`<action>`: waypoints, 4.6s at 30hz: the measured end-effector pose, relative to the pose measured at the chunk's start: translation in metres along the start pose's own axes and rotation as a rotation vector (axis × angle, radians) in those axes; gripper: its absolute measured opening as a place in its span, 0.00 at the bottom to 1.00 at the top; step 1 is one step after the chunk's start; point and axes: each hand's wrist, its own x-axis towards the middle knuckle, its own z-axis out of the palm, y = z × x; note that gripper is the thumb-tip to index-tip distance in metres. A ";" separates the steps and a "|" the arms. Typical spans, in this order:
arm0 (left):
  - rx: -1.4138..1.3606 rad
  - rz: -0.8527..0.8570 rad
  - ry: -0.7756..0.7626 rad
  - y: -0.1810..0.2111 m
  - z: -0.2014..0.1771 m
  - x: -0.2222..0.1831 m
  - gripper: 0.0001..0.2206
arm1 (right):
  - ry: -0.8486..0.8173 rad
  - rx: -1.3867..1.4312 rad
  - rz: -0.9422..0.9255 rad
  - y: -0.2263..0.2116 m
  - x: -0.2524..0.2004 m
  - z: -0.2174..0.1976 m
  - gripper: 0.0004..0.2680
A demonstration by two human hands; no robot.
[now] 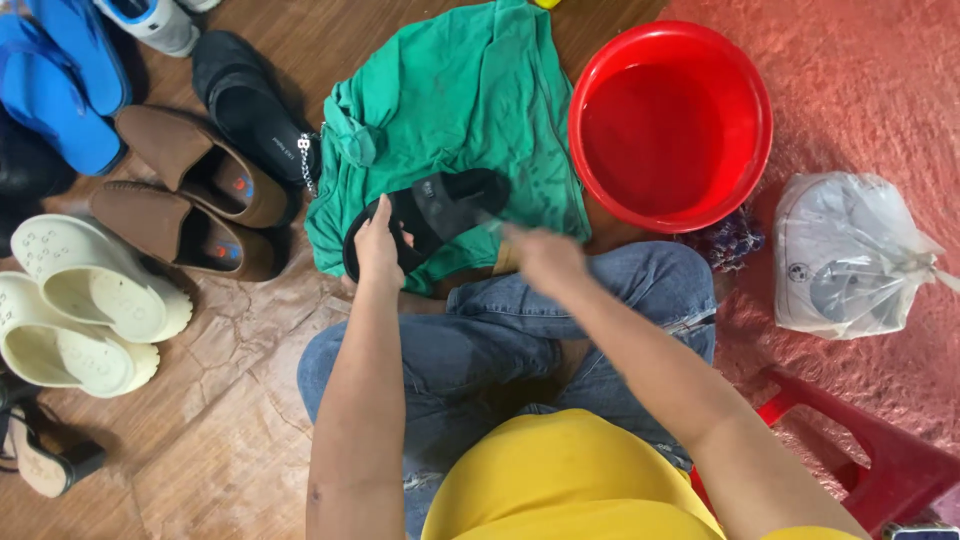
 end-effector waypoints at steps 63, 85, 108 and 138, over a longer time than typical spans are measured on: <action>0.961 0.236 0.078 -0.006 0.011 0.014 0.20 | -0.185 0.173 0.096 0.081 0.035 0.046 0.13; 1.171 0.562 -0.195 -0.017 0.017 0.029 0.18 | -0.037 -0.074 0.572 0.221 0.008 0.013 0.10; 1.727 0.820 -0.315 -0.001 0.054 -0.048 0.21 | 0.448 0.305 0.189 0.120 -0.030 -0.042 0.09; 1.551 0.307 -0.293 0.007 0.026 -0.024 0.19 | -0.140 0.056 -0.086 -0.022 -0.022 0.051 0.19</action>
